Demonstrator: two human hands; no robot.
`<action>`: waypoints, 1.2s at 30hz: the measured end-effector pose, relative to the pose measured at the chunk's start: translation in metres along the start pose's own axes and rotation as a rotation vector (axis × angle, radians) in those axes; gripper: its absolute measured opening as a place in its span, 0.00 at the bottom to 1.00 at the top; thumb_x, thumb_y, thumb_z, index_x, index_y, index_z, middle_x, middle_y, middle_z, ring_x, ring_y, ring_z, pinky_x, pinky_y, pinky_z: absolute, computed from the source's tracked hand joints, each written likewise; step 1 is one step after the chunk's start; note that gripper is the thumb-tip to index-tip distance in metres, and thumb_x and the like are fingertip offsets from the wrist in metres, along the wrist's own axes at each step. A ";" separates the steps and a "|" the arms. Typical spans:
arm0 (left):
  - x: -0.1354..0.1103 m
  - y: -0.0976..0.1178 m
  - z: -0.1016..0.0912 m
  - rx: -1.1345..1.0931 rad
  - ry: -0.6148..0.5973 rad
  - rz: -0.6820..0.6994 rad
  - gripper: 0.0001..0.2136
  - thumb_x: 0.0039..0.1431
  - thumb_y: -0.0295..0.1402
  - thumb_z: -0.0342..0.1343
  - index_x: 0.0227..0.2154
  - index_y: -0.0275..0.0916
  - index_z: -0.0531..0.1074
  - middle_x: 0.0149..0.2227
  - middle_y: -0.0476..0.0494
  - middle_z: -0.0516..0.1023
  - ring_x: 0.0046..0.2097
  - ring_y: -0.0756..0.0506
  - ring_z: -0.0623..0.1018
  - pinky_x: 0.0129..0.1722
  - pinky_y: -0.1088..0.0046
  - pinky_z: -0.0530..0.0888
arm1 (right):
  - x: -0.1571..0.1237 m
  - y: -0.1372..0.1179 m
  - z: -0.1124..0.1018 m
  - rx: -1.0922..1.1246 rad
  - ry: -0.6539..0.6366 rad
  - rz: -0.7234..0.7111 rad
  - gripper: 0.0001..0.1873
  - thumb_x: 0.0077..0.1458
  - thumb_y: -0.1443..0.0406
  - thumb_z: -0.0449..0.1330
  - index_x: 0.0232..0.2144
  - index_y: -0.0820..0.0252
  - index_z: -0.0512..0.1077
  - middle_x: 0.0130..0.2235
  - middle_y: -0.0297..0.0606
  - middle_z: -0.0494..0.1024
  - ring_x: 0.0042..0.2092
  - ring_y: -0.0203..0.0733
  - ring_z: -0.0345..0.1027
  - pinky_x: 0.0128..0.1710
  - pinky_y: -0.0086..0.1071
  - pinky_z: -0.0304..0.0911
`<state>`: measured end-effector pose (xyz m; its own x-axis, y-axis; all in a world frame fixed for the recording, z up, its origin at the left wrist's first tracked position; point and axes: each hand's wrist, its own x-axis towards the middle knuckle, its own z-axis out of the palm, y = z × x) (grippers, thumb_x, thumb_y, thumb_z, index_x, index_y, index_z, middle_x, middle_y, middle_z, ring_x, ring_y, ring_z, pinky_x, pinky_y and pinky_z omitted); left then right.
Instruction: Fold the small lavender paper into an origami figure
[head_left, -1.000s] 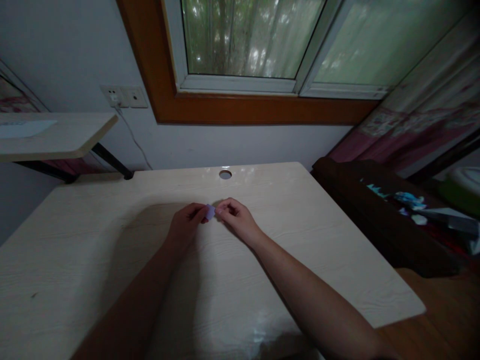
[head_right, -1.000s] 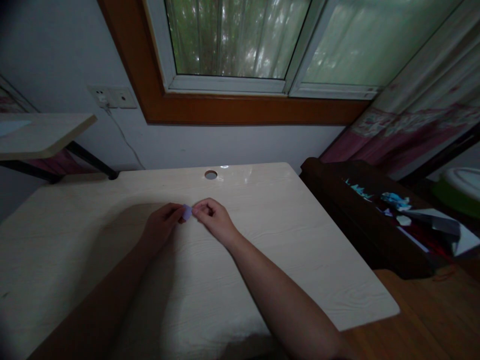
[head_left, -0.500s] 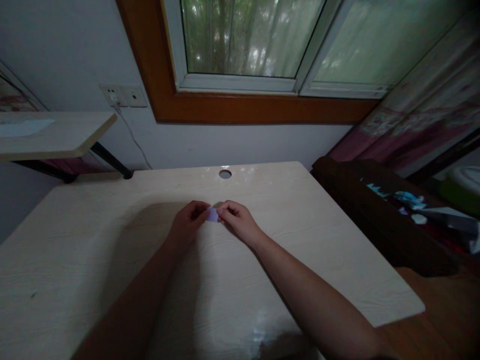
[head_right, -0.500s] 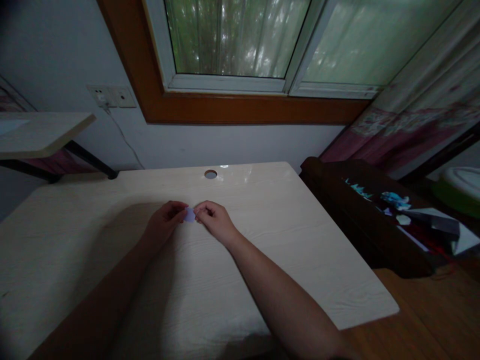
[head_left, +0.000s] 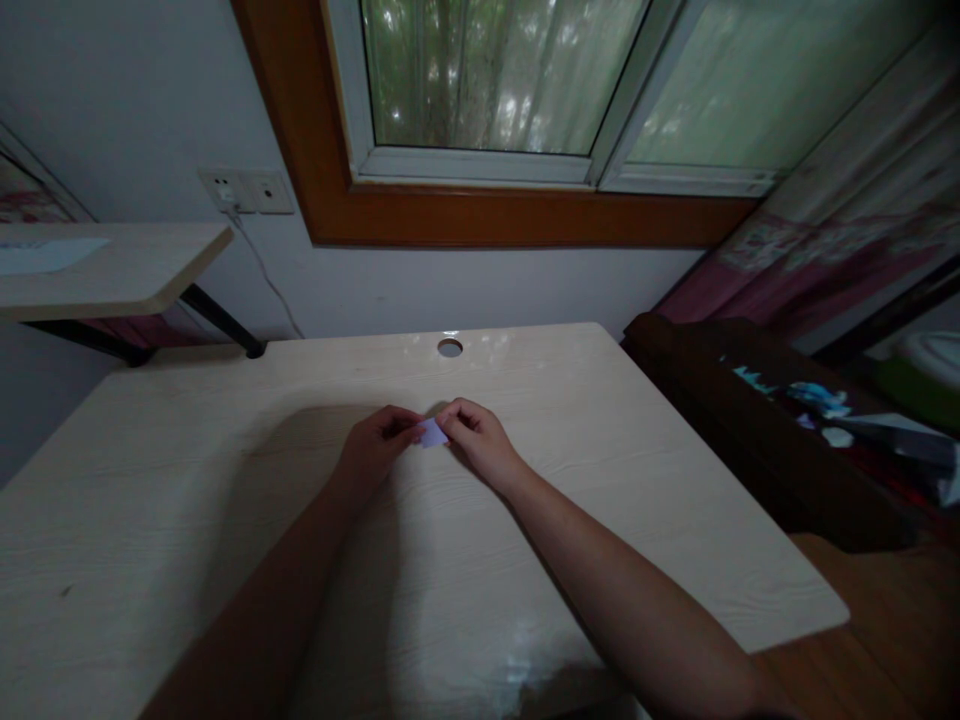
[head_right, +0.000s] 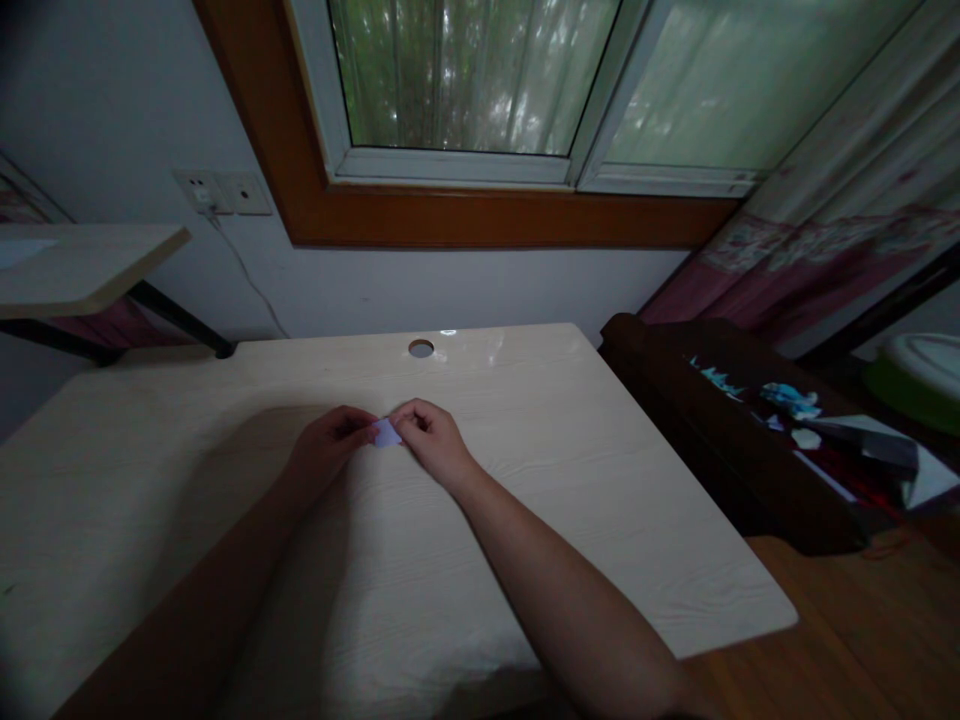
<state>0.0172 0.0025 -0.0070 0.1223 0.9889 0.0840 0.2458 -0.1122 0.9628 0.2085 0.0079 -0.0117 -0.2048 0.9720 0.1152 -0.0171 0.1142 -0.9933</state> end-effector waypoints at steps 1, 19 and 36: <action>0.000 0.000 0.000 -0.008 -0.003 -0.007 0.13 0.51 0.42 0.64 0.34 0.39 0.77 0.32 0.47 0.81 0.35 0.46 0.79 0.39 0.70 0.74 | 0.000 0.000 0.000 0.006 0.000 0.000 0.10 0.54 0.58 0.61 0.30 0.60 0.73 0.27 0.32 0.73 0.29 0.35 0.63 0.32 0.29 0.59; 0.000 -0.009 0.004 -0.099 -0.001 0.041 0.14 0.51 0.41 0.65 0.36 0.40 0.71 0.30 0.49 0.78 0.33 0.47 0.79 0.38 0.69 0.75 | 0.000 -0.001 0.003 0.010 0.030 -0.009 0.14 0.56 0.54 0.62 0.30 0.59 0.72 0.24 0.31 0.70 0.27 0.35 0.62 0.29 0.29 0.58; 0.000 -0.002 0.003 0.006 0.009 0.020 0.13 0.52 0.43 0.63 0.34 0.40 0.71 0.28 0.50 0.78 0.33 0.46 0.78 0.37 0.69 0.73 | -0.002 -0.006 0.004 -0.045 0.027 -0.009 0.15 0.56 0.53 0.61 0.30 0.59 0.71 0.24 0.31 0.70 0.26 0.35 0.62 0.29 0.29 0.58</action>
<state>0.0193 0.0020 -0.0098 0.1185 0.9874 0.1052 0.2494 -0.1322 0.9593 0.2054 0.0050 -0.0055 -0.1783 0.9760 0.1250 0.0256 0.1316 -0.9910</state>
